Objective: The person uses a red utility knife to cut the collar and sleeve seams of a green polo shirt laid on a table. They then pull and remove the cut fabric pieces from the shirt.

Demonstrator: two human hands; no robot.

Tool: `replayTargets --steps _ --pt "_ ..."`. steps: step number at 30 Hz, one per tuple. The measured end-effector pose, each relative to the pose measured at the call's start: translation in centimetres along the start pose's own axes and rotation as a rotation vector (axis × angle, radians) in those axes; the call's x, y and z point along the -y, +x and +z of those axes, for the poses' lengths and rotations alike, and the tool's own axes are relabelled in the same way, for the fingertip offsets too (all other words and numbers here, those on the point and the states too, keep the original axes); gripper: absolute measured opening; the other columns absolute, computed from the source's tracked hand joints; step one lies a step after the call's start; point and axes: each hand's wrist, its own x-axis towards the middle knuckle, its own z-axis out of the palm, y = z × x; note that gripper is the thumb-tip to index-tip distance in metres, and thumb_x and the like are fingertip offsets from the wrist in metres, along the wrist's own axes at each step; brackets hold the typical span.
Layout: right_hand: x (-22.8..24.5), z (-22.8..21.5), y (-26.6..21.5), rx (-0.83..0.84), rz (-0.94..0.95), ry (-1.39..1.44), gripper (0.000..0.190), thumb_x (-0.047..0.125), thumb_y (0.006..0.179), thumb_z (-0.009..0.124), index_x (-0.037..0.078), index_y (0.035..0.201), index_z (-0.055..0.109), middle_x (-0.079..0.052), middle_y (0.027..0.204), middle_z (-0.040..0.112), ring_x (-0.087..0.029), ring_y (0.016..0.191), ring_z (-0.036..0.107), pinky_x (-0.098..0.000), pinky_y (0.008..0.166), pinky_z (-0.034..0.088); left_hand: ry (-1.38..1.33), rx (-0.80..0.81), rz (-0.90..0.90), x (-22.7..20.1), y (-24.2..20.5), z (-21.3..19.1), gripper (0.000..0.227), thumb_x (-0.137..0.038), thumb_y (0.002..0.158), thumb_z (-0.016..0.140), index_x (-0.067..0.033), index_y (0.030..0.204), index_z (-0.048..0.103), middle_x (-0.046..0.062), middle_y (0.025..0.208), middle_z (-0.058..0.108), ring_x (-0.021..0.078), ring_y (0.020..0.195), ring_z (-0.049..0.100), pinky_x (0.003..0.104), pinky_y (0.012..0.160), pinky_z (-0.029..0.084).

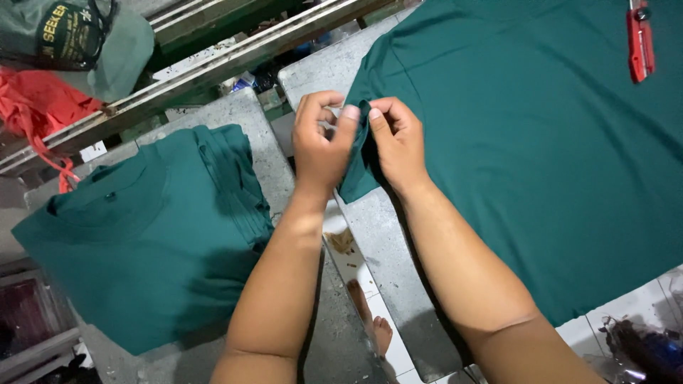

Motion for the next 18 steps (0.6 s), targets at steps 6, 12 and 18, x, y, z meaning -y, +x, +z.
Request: replayTargets --steps 6,12,18 --pt "0.1 -0.1 0.0 0.022 -0.003 -0.009 0.015 0.004 0.107 0.055 0.003 0.105 0.069 -0.001 0.075 0.051 -0.009 0.074 0.046 -0.0252 0.068 0.042 0.112 0.020 0.157 0.4 -0.1 0.4 0.008 -0.010 0.097 0.068 -0.0132 0.099 0.075 -0.002 0.089 0.066 0.0166 0.067 0.065 0.026 0.055 0.053" --pt "0.4 -0.6 0.3 0.040 0.114 0.168 0.015 0.009 0.109 0.051 0.006 0.108 0.065 0.007 0.074 0.046 -0.003 0.072 0.043 -0.0187 0.068 0.038 -0.486 0.176 -0.588 1.6 0.4 0.0 0.015 -0.018 0.093 0.068 -0.0083 0.096 0.079 0.002 0.065 0.067 0.0067 0.056 0.058 0.021 0.052 0.050" --pt "2.9 0.1 0.4 -0.011 0.109 0.239 0.015 0.006 0.105 0.054 0.008 0.117 0.063 0.009 0.090 0.053 0.002 0.082 0.041 -0.0158 0.080 0.037 -0.608 0.182 -0.661 1.1 0.6 -0.3 0.021 -0.021 0.098 0.065 -0.0089 0.084 0.074 0.001 0.065 0.065 0.0058 0.056 0.057 0.020 0.054 0.046"
